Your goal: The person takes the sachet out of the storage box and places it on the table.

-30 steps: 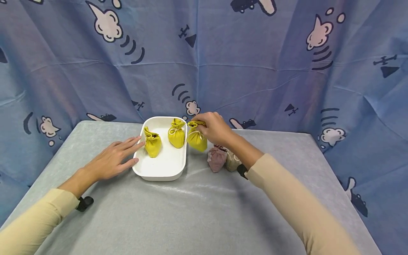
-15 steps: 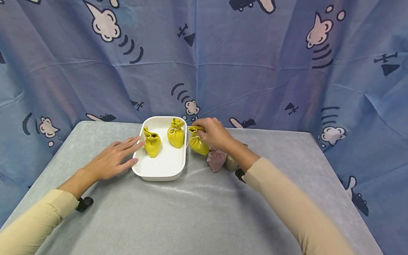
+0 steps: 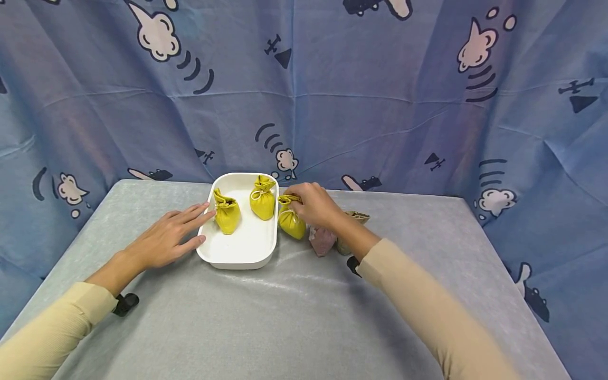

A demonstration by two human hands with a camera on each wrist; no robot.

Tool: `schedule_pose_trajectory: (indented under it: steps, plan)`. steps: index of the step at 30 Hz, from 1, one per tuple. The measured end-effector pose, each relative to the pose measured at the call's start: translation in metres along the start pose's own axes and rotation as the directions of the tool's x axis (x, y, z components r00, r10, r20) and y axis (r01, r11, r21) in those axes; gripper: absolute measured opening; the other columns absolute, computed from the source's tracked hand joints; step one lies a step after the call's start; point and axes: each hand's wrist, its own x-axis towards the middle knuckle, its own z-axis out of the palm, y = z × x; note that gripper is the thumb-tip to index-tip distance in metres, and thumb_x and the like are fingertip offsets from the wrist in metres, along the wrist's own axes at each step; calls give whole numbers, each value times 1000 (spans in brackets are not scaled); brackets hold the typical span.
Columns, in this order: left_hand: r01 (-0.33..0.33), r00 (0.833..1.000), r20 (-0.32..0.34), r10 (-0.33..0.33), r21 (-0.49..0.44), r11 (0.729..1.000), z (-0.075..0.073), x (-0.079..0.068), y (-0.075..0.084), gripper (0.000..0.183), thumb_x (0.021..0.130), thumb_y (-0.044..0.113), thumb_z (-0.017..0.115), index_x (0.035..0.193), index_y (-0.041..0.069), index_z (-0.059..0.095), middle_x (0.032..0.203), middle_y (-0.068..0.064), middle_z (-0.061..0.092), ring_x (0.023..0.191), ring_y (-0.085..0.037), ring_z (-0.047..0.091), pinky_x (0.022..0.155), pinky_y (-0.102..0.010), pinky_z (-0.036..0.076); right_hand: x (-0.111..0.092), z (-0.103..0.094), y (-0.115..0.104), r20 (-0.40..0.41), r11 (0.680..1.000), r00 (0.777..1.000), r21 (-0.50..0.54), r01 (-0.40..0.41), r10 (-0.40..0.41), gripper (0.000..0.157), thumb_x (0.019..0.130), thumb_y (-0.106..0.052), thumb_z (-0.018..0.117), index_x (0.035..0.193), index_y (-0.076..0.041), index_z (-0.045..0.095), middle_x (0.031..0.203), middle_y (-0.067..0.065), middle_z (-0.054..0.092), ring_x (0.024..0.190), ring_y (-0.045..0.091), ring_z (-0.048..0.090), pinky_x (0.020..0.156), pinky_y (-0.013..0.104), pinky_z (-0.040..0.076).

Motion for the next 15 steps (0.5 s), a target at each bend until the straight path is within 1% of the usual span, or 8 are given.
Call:
schedule_pose_trajectory:
  steps: [2, 5, 8, 15]
  plan:
    - [0, 1000, -1, 0, -1, 1000, 0, 0, 0, 61, 103, 45, 46, 156, 18, 35, 161, -10, 29, 145, -31, 33, 106, -57, 34, 0, 2, 1, 27, 1000, 1000, -9, -15, 16, 25, 90, 3, 67, 114, -1, 73, 109, 12, 73, 92, 21, 67, 82, 37, 55]
    - [0, 1000, -3, 0, -3, 1000, 0, 0, -1, 61, 103, 45, 46, 157, 18, 35, 161, -10, 30, 145, -31, 33, 106, -57, 34, 0, 3, 3, 91, 999, 995, -34, -35, 38, 26, 90, 2, 69, 115, -2, 73, 109, 11, 73, 94, 21, 68, 82, 36, 55]
    - [-1, 1000, -5, 1, -2, 1000, 0, 0, -1, 61, 103, 45, 47, 157, 18, 35, 161, -10, 30, 145, -32, 34, 106, -57, 34, 0, 2, 5, 141, 998, 989, -47, -39, 45, 26, 90, 0, 70, 116, -3, 73, 108, 9, 74, 93, 19, 67, 81, 35, 55]
    - [-10, 1000, -16, 10, -6, 1000, 0, -1, -1, 61, 103, 43, 48, 156, 17, 36, 161, -11, 31, 144, -32, 34, 106, -56, 34, 0, -1, 6, 151, 999, 988, -20, -25, 28, 28, 90, 0, 71, 117, -2, 72, 109, 9, 73, 96, 20, 68, 83, 35, 56]
